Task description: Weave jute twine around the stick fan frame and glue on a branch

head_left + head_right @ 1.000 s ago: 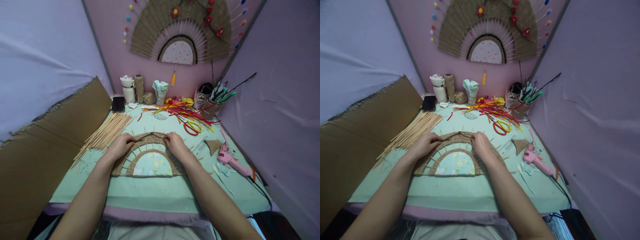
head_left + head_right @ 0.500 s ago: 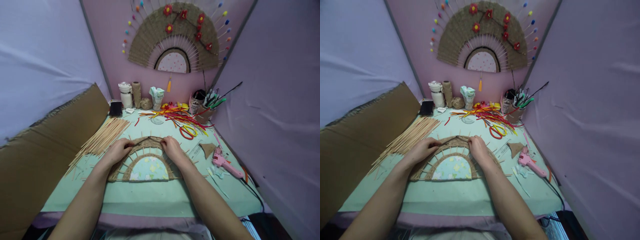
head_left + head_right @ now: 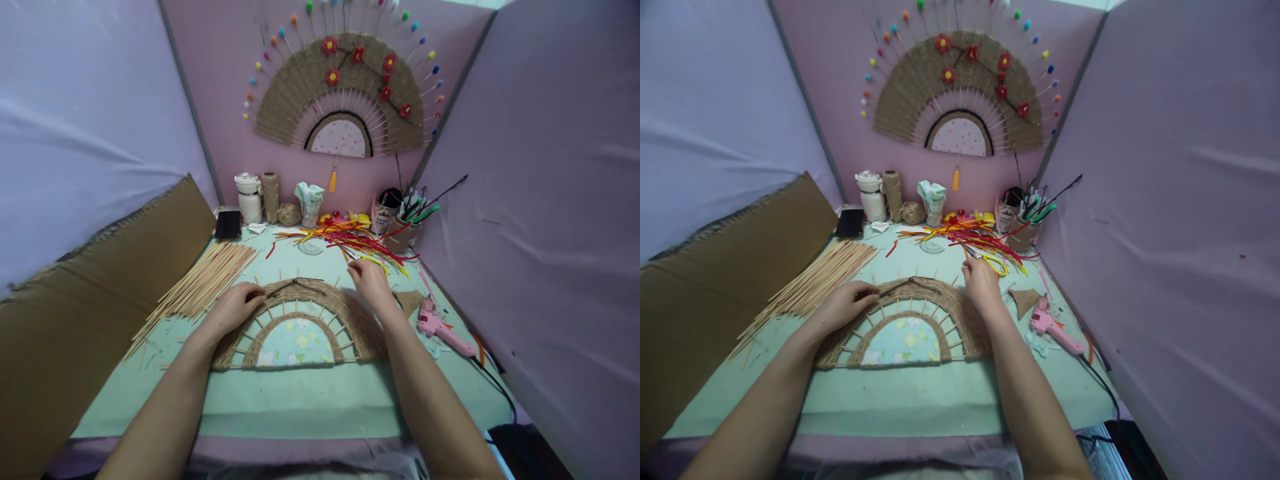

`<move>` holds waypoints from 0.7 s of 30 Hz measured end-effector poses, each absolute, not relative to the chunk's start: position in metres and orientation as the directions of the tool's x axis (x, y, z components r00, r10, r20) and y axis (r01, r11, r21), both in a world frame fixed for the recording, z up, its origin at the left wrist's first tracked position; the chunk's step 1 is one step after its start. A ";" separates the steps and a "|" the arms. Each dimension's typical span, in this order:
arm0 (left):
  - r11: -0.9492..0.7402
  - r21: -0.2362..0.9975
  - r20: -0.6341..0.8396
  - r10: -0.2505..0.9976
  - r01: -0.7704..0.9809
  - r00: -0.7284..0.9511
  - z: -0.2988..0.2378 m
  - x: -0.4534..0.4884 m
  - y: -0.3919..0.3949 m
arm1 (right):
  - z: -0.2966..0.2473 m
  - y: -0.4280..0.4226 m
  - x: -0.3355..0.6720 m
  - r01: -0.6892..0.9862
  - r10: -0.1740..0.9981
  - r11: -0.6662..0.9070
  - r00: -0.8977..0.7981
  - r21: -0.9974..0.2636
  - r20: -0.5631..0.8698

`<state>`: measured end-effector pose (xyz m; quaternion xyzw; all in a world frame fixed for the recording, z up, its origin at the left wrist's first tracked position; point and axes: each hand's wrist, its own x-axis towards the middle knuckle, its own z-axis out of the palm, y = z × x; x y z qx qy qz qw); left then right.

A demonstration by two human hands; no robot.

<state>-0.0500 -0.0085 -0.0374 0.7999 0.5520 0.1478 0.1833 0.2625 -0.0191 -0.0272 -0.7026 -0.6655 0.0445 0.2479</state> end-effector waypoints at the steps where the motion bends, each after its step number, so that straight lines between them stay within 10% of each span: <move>1: -0.331 0.450 0.041 0.936 0.829 0.351 -0.038 -0.050 -0.008 | -0.022 -0.016 0.274 0.930 0.964 -0.034 0.128 -0.367 0.235; 8: -0.365 0.425 0.065 0.925 0.828 0.374 -0.041 -0.049 -0.005 | -0.018 0.018 0.320 0.964 0.970 -0.243 0.240 -0.104 -0.038; 21: -0.382 0.428 0.090 0.920 0.819 0.382 -0.040 -0.044 -0.010 | -0.034 0.054 0.328 0.977 0.956 -0.210 0.198 -0.034 -0.215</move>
